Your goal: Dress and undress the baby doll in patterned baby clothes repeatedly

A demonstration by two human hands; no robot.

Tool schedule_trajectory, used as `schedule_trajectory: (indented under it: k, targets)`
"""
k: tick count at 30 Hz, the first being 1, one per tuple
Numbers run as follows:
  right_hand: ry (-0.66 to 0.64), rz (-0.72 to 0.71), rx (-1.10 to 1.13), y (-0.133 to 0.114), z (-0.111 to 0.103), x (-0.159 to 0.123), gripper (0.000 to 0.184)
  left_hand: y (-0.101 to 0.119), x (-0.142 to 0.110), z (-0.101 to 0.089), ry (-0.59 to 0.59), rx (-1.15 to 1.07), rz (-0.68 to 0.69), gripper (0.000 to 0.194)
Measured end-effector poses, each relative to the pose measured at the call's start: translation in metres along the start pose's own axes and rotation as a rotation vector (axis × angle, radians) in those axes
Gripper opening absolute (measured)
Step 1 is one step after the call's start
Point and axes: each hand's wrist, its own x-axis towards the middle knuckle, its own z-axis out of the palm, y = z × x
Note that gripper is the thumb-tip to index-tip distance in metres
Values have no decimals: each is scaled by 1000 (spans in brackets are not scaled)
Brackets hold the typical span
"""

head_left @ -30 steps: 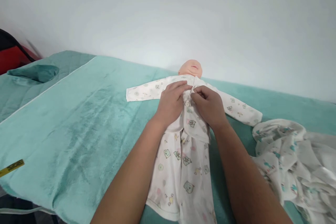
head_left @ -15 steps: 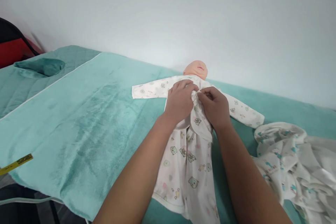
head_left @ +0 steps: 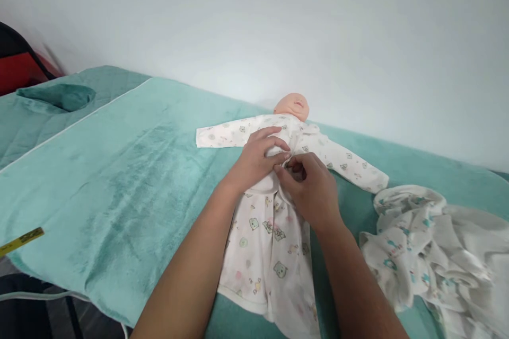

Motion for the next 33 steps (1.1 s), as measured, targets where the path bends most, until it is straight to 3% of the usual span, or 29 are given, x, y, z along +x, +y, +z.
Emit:
schedule_trajectory:
  k: [3, 7, 10, 14, 18, 21, 29, 33]
  targets:
    - [-40, -23, -167, -3, 1, 4, 20, 1, 1, -1, -28, -16, -1, 8]
    - [28, -8, -207, -2, 6, 6, 13, 1, 0, -3, -65, -32, -16, 9]
    - [25, 10, -68, 3, 3, 6, 9, 0, 0, -5, -103, -26, -1, 13]
    - [-113, 67, 238, 13, -10, 9, 6, -2, -1, -4, -99, 13, 30, 12]
    - [-181, 83, 386, 22, -17, 11, 13, -2, -1, -2, -78, 33, 51, 11]
    - [-138, 123, 431, 26, -15, 12, 10, -1, -1, -1, -54, 29, 48, 12]
    - [8, 90, 277, 22, -5, 14, 9, 0, 0, -1, -65, 59, 69, 13]
    - [84, 208, 334, 24, -2, 16, 11, 2, 0, -1, -109, 106, 90, 10]
